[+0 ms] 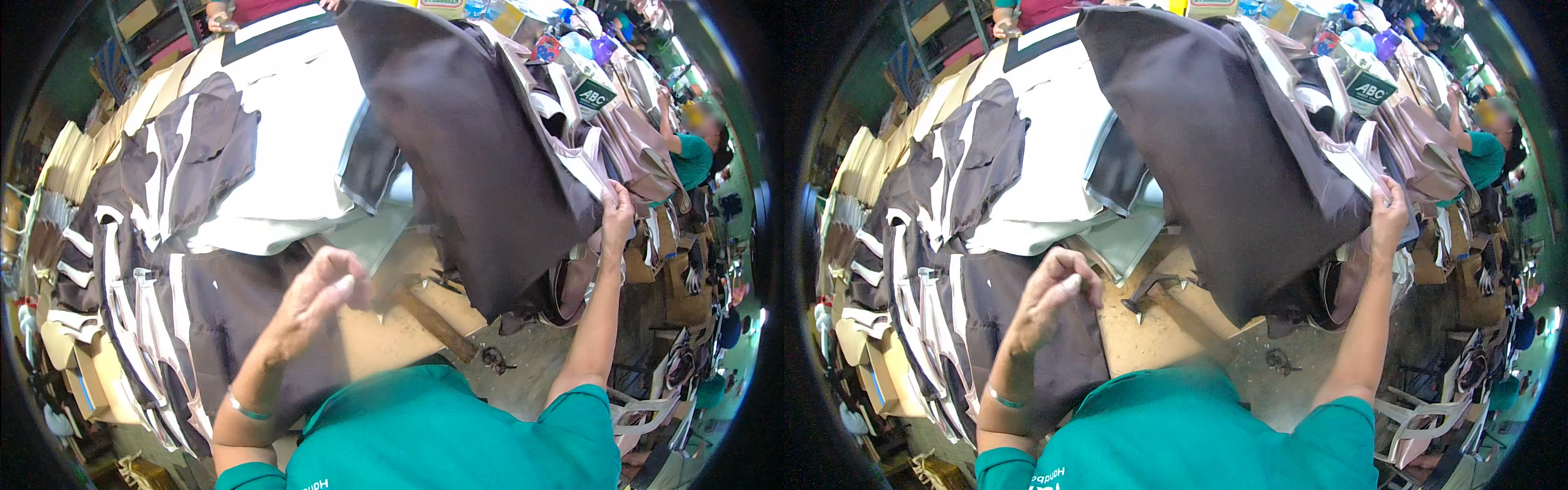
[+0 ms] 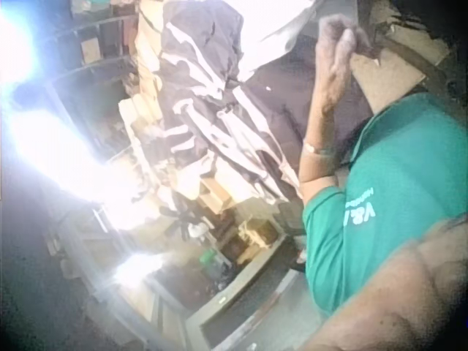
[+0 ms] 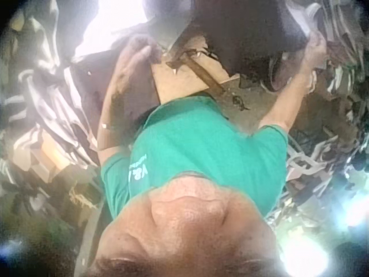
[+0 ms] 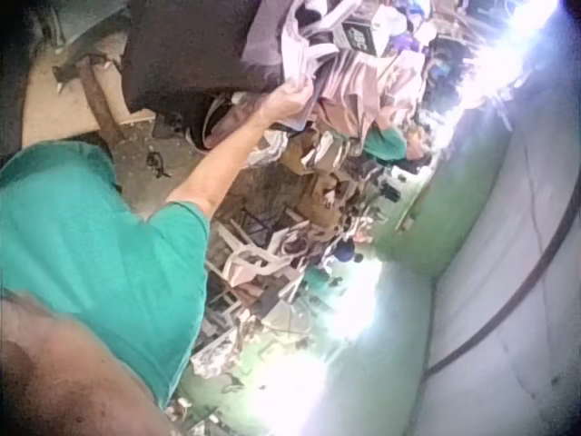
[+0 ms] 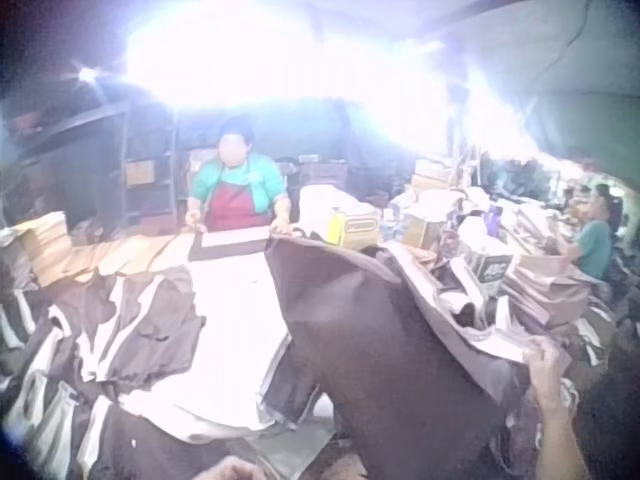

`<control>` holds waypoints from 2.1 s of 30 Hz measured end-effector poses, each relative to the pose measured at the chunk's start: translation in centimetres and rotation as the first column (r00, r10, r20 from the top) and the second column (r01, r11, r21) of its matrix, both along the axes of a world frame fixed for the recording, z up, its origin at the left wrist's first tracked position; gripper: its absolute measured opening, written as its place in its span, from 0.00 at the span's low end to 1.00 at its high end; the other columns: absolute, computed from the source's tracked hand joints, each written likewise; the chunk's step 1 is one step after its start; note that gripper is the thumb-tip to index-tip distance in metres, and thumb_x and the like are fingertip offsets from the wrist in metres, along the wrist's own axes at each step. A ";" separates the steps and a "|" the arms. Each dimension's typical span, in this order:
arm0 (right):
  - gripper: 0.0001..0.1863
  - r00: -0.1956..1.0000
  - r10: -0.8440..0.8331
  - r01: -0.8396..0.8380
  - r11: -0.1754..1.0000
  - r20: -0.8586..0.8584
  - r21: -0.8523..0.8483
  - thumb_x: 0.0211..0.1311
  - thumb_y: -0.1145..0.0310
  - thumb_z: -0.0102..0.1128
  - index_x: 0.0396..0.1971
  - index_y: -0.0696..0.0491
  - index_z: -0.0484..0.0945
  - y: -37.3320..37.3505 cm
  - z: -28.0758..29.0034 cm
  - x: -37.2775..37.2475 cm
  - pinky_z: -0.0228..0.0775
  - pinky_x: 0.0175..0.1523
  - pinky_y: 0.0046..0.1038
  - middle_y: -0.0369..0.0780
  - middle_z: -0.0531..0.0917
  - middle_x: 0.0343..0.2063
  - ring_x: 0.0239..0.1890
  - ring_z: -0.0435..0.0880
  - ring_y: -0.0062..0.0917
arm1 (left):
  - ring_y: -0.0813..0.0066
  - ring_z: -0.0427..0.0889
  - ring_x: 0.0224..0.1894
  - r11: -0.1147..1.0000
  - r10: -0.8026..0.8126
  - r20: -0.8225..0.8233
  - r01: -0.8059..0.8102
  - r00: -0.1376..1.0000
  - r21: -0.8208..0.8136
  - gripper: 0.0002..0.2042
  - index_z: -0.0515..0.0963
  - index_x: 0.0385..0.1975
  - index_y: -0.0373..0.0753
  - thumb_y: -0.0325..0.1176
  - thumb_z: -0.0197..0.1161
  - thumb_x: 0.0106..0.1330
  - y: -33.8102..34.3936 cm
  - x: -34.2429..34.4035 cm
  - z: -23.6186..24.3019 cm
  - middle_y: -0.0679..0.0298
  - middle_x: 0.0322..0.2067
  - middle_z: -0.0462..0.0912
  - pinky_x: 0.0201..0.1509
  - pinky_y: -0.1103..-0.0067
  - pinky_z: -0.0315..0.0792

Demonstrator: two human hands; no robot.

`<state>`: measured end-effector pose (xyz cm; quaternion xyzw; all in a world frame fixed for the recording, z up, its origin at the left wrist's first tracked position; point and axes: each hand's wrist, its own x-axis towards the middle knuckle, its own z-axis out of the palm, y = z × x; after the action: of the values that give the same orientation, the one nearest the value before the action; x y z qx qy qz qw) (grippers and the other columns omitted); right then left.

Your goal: The person hand-sews a dark-colored handbag with pink trim. They use a hammer to flatten seams and a small tool to adjust stitching. The person works on the bag's edges and seams, occasionally turning the bag to access different areas.

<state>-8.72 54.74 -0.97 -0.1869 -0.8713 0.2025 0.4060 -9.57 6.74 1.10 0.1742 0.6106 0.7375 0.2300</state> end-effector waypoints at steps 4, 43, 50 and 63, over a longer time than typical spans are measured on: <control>0.17 0.993 0.049 -0.012 0.948 -0.108 0.318 0.53 0.70 0.57 0.44 0.57 0.73 -8.6 2.5 0.2 0.56 0.57 0.35 0.43 0.71 0.50 0.53 0.68 0.36 | 0.78 0.70 0.29 0.992 -0.077 0.094 0.067 0.993 0.103 0.13 0.66 0.32 0.37 0.42 0.50 0.65 0.2 1.9 -1.4 0.64 0.25 0.70 0.34 0.83 0.67; 0.10 0.072 0.946 -0.787 -0.140 0.315 0.601 0.38 0.65 0.56 0.21 0.56 0.74 -40.8 5.3 2.3 0.64 0.42 0.30 0.36 0.71 0.25 0.24 0.71 0.18 | 0.79 0.66 0.20 0.880 -0.301 0.533 0.015 0.791 0.475 0.21 0.68 0.32 0.38 0.53 0.52 0.60 -9.9 8.4 -2.8 0.68 0.19 0.66 0.23 0.84 0.61; 0.12 0.108 0.984 -0.895 0.035 0.139 0.444 0.40 0.66 0.57 0.24 0.59 0.75 -43.6 3.3 1.0 0.63 0.35 0.30 0.39 0.75 0.21 0.20 0.73 0.22 | 0.81 0.63 0.19 0.780 -0.368 0.592 -0.108 0.717 0.616 0.28 0.65 0.22 0.42 0.64 0.37 0.60 -8.8 8.8 -4.4 0.69 0.17 0.64 0.22 0.85 0.59; 0.03 0.146 0.989 -0.989 0.146 -0.024 0.007 0.43 0.80 0.55 0.19 0.56 0.72 -45.4 2.6 0.0 0.63 0.34 0.30 0.37 0.72 0.15 0.17 0.71 0.27 | 0.80 0.63 0.17 0.615 -0.464 0.401 -0.039 0.790 0.788 0.31 0.64 0.23 0.41 0.67 0.31 0.58 -13.0 9.8 -5.4 0.68 0.15 0.64 0.20 0.86 0.59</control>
<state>-8.72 9.38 1.63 0.4281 -0.7761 0.4249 0.1840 0.18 -6.23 -4.29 0.1004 0.1167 0.9049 0.3969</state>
